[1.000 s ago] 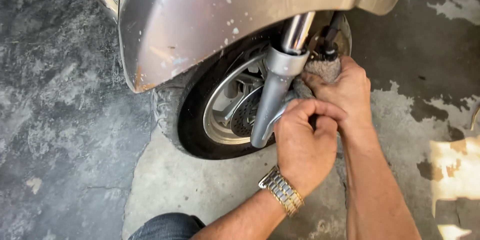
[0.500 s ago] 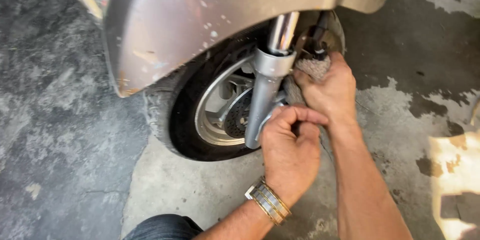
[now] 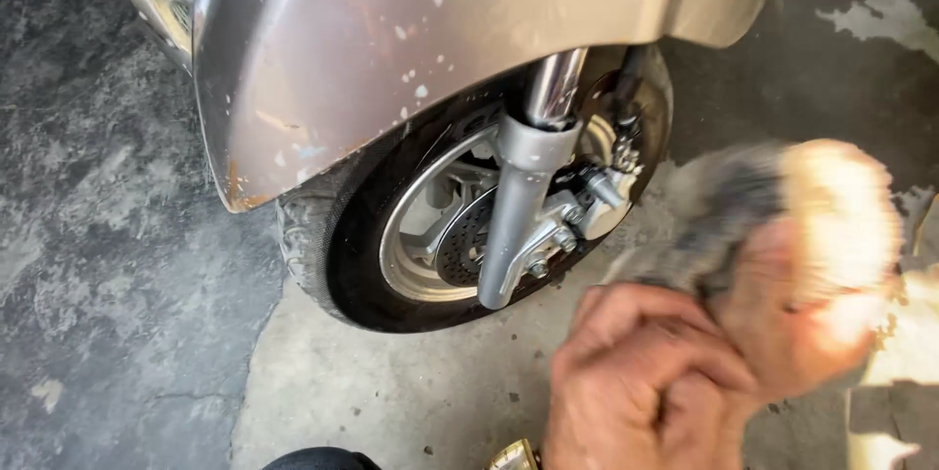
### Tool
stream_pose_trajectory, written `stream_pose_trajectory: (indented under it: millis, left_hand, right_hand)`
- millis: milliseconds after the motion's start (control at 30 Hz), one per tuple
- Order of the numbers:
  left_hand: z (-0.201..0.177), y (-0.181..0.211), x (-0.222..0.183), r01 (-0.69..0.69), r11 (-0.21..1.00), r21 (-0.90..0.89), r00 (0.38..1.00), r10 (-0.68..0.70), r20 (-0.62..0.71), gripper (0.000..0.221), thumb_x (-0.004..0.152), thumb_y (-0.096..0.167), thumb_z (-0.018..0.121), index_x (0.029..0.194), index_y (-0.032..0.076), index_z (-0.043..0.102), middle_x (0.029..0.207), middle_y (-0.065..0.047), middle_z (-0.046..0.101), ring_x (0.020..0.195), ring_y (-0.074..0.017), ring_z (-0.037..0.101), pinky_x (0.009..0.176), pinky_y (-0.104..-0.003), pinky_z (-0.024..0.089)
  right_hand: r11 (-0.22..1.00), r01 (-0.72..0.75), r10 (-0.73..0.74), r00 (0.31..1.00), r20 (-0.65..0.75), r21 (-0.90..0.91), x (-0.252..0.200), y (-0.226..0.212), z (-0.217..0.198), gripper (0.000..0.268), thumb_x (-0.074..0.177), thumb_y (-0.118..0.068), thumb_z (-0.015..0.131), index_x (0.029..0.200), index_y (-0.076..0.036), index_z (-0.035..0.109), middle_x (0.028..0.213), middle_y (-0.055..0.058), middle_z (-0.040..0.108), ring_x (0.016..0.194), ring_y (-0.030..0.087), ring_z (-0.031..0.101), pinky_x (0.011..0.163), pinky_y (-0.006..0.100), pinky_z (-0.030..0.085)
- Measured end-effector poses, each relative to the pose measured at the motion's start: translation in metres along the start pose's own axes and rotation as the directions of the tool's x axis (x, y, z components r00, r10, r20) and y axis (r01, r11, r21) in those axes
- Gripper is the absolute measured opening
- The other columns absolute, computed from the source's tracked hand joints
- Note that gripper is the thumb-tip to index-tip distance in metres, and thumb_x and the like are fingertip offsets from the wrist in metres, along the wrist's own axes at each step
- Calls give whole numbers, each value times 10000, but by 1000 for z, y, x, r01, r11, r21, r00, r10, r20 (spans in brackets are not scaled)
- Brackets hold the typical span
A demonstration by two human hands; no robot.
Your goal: The person cleans a silver scooter using a cloth. They wipe the front fender, the front wheel, the brake caliper, the suspension fork, the handlebars, and the seat.
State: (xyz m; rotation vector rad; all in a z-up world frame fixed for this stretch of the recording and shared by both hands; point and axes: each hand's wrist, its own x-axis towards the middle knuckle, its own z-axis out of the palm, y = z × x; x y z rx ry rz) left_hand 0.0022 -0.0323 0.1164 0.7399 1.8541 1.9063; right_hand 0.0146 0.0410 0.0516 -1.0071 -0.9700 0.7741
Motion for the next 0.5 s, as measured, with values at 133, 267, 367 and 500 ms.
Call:
stream_pose_trajectory:
  millis: [133,267,367,500]
  left_hand:
    - [-8,-49,5,-73,995,-68,995,69,-67,243,613,-77,544,585,156,609,672,24,567,673,-134,552,655,-231,450]
    - [-20,-50,14,357,930,-89,924,-366,-114,264,579,5,443,480,148,642,620,-8,590,620,-121,626,690,-217,508]
    - [-30,-42,15,227,973,-34,973,-228,-41,251,624,4,480,520,182,622,676,19,580,679,-100,619,692,-216,481]
    - [-21,-36,21,326,877,-353,932,-362,-37,262,550,-77,388,536,91,589,654,-46,638,659,-124,599,701,-227,504]
  right_hand:
    - [796,523,-249,743,622,-306,-11,24,-3,386,898,-248,463,1206,-15,476,1110,123,545,1063,239,435,904,330,379]
    - [499,777,-78,482,872,-385,-6,5,-1,526,872,-401,426,1248,-34,463,1262,68,527,1177,260,338,869,482,245]
    - [558,806,-57,277,959,-199,13,19,25,613,883,-535,161,1076,-52,486,1057,175,551,977,303,434,847,450,358]
    - [663,686,74,340,937,-301,9,7,12,463,864,-513,322,923,-87,493,896,74,530,1079,262,335,849,403,299]
